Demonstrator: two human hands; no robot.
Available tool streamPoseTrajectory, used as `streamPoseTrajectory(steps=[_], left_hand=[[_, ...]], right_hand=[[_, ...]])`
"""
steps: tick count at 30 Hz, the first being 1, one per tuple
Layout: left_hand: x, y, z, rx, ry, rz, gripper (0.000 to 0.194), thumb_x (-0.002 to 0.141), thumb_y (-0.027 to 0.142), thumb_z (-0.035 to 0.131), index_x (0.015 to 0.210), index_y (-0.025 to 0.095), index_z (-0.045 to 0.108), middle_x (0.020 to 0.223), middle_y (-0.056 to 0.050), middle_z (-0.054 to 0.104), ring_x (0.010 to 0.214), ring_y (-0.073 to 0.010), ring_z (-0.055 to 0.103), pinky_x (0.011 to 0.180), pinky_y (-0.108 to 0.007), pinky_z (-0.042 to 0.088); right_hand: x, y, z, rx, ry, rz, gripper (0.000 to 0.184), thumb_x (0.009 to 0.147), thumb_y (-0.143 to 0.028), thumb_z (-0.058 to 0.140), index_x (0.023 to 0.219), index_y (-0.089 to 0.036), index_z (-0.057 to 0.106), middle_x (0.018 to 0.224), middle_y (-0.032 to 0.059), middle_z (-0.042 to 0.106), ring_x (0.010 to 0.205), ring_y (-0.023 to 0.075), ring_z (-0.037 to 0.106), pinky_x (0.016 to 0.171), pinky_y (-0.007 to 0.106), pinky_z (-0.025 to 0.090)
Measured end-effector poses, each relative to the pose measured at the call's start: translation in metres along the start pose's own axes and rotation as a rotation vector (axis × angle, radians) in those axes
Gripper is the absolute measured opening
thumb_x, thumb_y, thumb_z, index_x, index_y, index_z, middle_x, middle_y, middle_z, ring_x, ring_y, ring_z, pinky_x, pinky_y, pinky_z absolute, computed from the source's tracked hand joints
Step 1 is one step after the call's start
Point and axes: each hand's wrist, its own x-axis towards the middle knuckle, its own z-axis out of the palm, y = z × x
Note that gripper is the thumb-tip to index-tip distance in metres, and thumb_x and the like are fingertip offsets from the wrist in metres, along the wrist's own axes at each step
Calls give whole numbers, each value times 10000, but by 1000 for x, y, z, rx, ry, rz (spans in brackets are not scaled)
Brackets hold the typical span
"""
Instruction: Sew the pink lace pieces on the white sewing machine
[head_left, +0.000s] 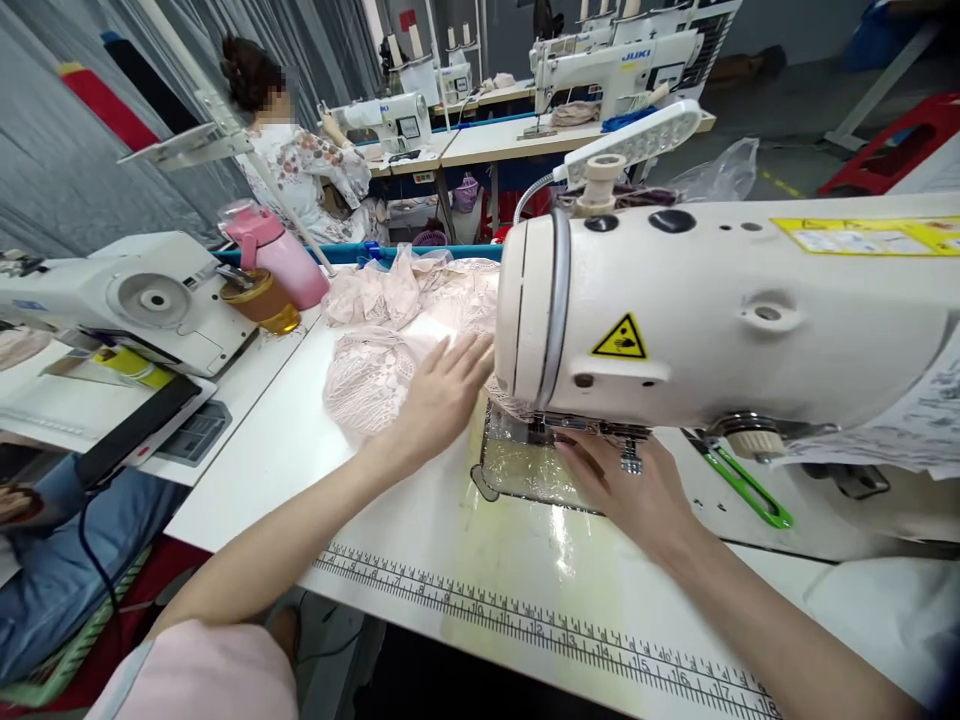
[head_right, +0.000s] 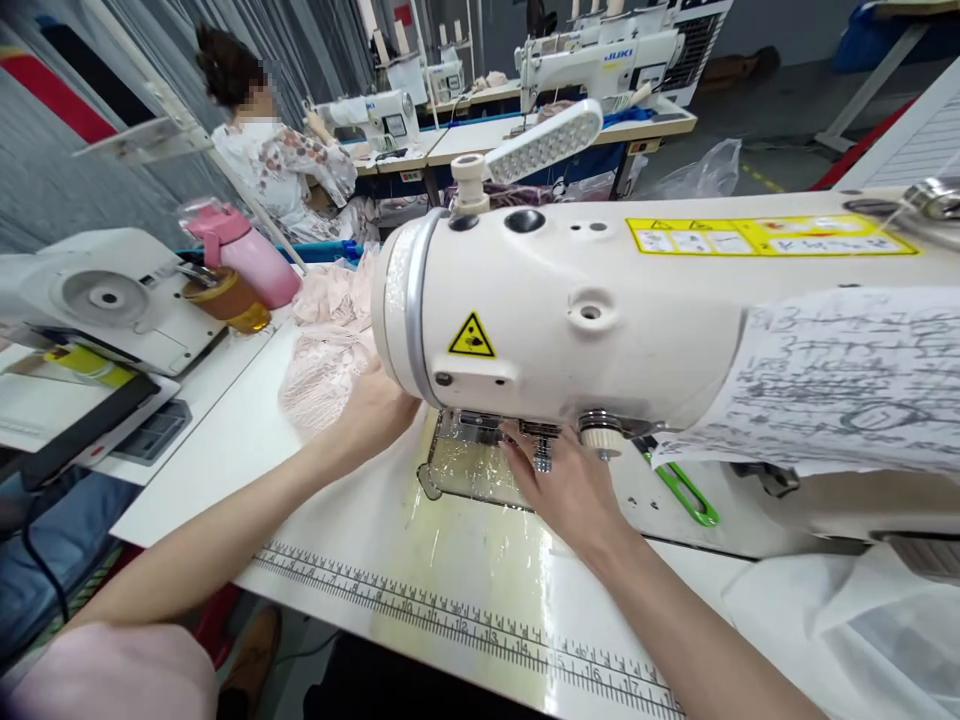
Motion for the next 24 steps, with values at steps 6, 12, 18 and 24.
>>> streamPoseTrajectory(steps=[6,12,18,24], left_hand=[[-77,-29,-18,105,-41,-425,527,965,424,454,1399,125,479,1436,-162,512,1318,-325,500,1047,-499,466],[-83,-43,-28,-196,30,-639,442,995,448,372,1140,200,707,1181,-62,712,1149,-281,642,965,-436,527],[-80,-57,-36,-472,90,-728,472,940,516,472,1199,181,680,1268,-56,668,1201,-252,599,1066,-405,447],[-86,-59,-22,17,-51,-252,474,918,476,533,1316,228,598,1364,-80,599,1203,-337,533,1015,-546,424]], right_hand=[[1,-1,3,-5,37,-36,376,991,-388,392,1181,-283,698,885,91,726,787,218,667,542,286,388],[0,5,7,-33,158,-143,353,987,-345,421,1145,-227,713,781,90,699,801,220,652,595,302,414],[-1,5,9,-44,165,-153,343,982,-356,439,1153,-237,711,786,76,692,753,204,627,595,295,404],[-1,5,8,-20,155,-164,363,989,-356,409,1160,-230,702,829,89,683,734,191,594,601,290,386]])
